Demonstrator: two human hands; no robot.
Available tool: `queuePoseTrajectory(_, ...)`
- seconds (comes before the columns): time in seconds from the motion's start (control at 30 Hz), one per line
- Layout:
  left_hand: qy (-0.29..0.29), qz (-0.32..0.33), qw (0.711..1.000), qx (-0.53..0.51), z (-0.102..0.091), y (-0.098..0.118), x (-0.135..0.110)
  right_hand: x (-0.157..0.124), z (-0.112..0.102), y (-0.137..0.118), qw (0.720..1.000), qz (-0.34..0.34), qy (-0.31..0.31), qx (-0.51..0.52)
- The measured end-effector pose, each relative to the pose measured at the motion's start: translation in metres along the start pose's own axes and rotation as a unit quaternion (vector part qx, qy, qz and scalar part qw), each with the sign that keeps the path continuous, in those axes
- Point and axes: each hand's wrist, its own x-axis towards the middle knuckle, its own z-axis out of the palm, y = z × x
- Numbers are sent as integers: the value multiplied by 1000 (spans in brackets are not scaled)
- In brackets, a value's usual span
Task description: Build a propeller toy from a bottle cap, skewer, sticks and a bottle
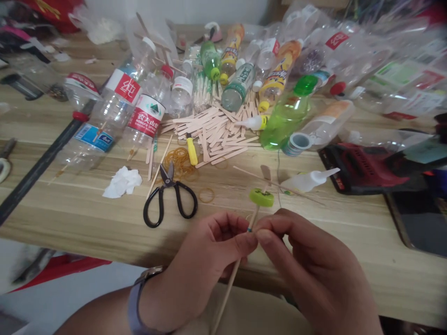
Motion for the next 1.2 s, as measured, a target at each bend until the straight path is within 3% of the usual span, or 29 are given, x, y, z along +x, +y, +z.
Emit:
queuePoseTrajectory(0.2, -1, -15, 1000, -8, -2, -2, 1, -5, -2, 9, 995, 31, 93, 32)
queuePoseTrajectory(0.4, -50, 0, 999, -17, -4, -2, 0, -2, 4, 21, 998, 15, 43, 52)
queuePoseTrajectory(0.53, -51, -14, 998, -27, -3, -3, -1, 0, 5, 21, 998, -16, 48, 39)
queuePoseTrajectory(0.67, -43, -21, 998, -33, -3, -3, -1, 3, 5, 21, 993, 46, 18, 107)
queuePoseTrajectory(0.9, -51, -29, 998, -34, -4, -4, 0, 5, 14, 31, 903, 162, -43, 396)
queuePoseTrajectory(1.2, -66, -35, 996, -50, -2, -4, 0, 1, 15, 38, 848, 226, -77, 473)
